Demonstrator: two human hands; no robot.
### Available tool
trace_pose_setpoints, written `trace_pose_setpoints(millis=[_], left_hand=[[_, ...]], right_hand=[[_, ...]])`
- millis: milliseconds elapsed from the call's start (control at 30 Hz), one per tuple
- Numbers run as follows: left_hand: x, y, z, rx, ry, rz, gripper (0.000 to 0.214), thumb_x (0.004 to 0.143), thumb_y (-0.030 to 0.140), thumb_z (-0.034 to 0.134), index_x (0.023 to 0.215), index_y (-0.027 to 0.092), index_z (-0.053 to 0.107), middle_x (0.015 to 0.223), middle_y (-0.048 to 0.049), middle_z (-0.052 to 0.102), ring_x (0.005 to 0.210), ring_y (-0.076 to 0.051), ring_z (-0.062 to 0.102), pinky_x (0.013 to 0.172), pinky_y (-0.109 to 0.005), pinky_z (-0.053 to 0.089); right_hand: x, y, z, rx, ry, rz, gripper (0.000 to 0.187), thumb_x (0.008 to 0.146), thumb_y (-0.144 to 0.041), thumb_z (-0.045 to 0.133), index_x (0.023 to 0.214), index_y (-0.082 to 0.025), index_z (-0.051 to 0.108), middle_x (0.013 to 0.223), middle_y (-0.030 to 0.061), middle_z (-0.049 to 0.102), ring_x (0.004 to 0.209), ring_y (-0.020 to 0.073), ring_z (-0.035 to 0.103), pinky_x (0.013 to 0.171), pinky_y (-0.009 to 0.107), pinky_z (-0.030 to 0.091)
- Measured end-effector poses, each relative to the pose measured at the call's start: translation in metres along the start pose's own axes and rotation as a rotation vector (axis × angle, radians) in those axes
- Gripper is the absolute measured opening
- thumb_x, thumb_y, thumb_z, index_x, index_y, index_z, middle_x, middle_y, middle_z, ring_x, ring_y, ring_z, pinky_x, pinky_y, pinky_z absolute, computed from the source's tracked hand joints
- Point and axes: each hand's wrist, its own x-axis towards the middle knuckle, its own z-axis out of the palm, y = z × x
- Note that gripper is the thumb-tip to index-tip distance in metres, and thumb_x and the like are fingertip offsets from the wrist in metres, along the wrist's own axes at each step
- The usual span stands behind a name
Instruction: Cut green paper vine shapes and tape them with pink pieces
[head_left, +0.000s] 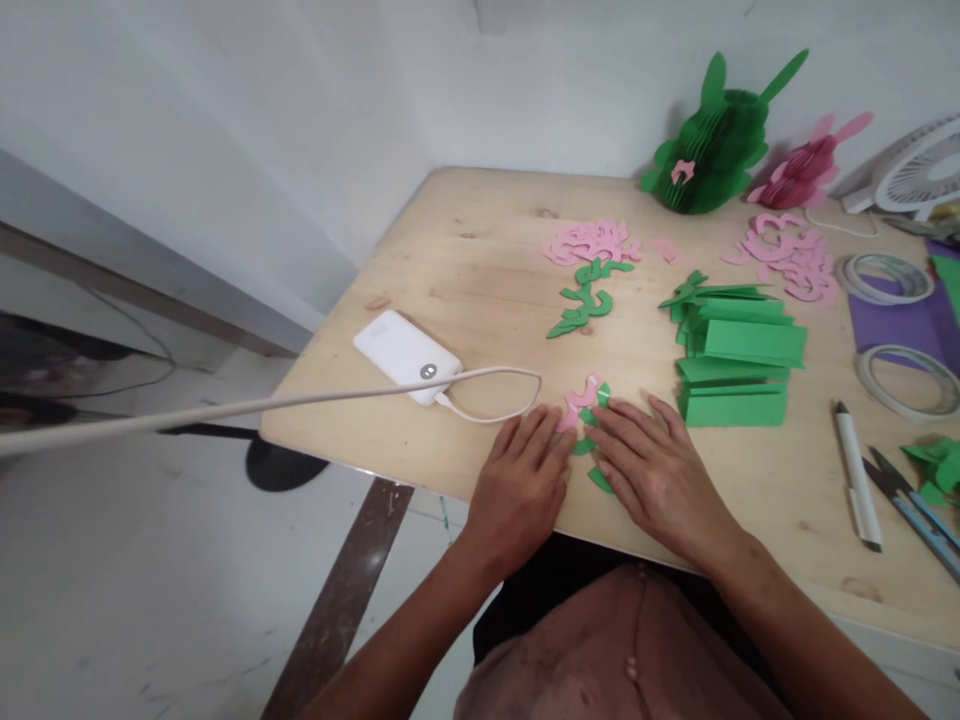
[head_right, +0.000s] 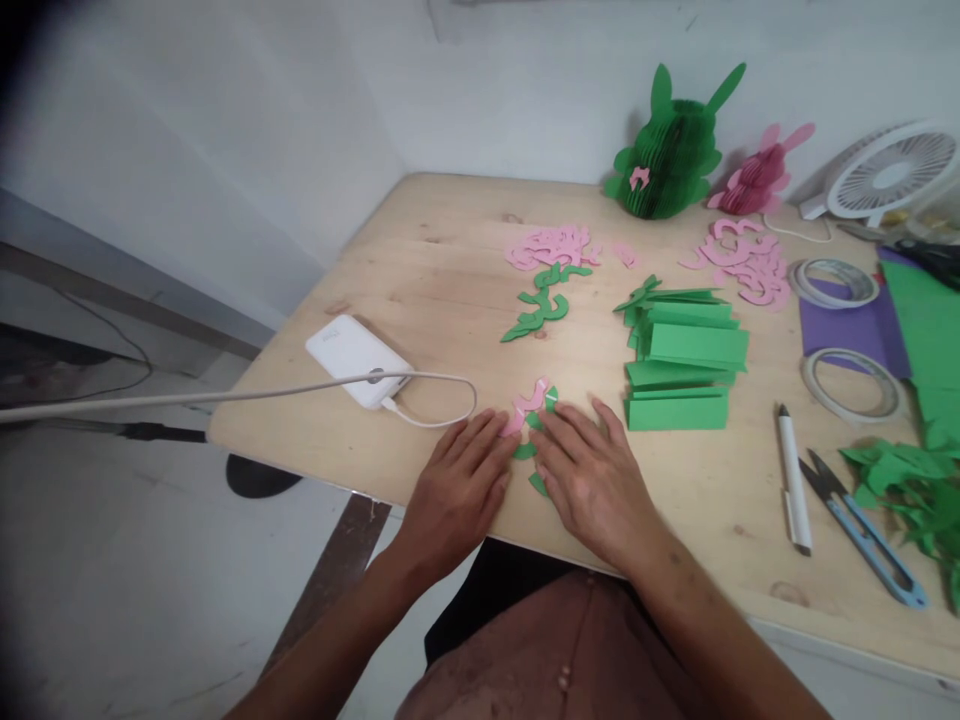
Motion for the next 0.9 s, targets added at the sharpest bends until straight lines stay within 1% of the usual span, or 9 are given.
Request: trace_pose_setpoints(millis=[500, 700, 900], left_hand=[[-0.0005, 0.0013, 0.0020, 0.034, 0.029, 0.014, 0.035, 0.091, 0.018, 0.044, 0.124, 0.014, 0.057, 0.138, -0.0135, 0.053, 0.132, -0.029, 0.044, 0.108, -0.049, 0.036], [-0.0012, 0.0005, 0.0032, 0.035, 0.032, 0.018, 0.040, 0.091, 0.018, 0.044, 0.130, 0.013, 0.052, 0.139, -0.0125, 0.052, 0.132, -0.028, 0.044, 0.108, -0.049, 0.036], [-0.0015, -0.0003, 0.0045, 0.047, 0.049, 0.035, 0.036, 0.092, 0.019, 0.044, 0.125, 0.013, 0.056, 0.138, -0.0134, 0.053, 0.131, -0.029, 0.045, 0.107, -0.050, 0.036]], right_hand=[[-0.0013, -0.0016, 0.0033, -0.019, 0.009, 0.008, 0.030, 0.093, -0.023, 0.051, 0.119, -0.017, 0.063, 0.128, 0.0070, 0.063, 0.123, 0.0264, 0.052, 0.111, 0.053, 0.027], [-0.0015, -0.0022, 0.0031, -0.014, -0.001, 0.019, 0.031, 0.093, -0.023, 0.050, 0.120, -0.018, 0.063, 0.128, 0.0068, 0.064, 0.123, 0.0256, 0.052, 0.111, 0.052, 0.026], [-0.0017, -0.0013, 0.0040, 0.000, 0.007, 0.024, 0.030, 0.093, -0.023, 0.051, 0.120, -0.018, 0.063, 0.127, 0.0077, 0.064, 0.123, 0.0260, 0.051, 0.111, 0.053, 0.027]])
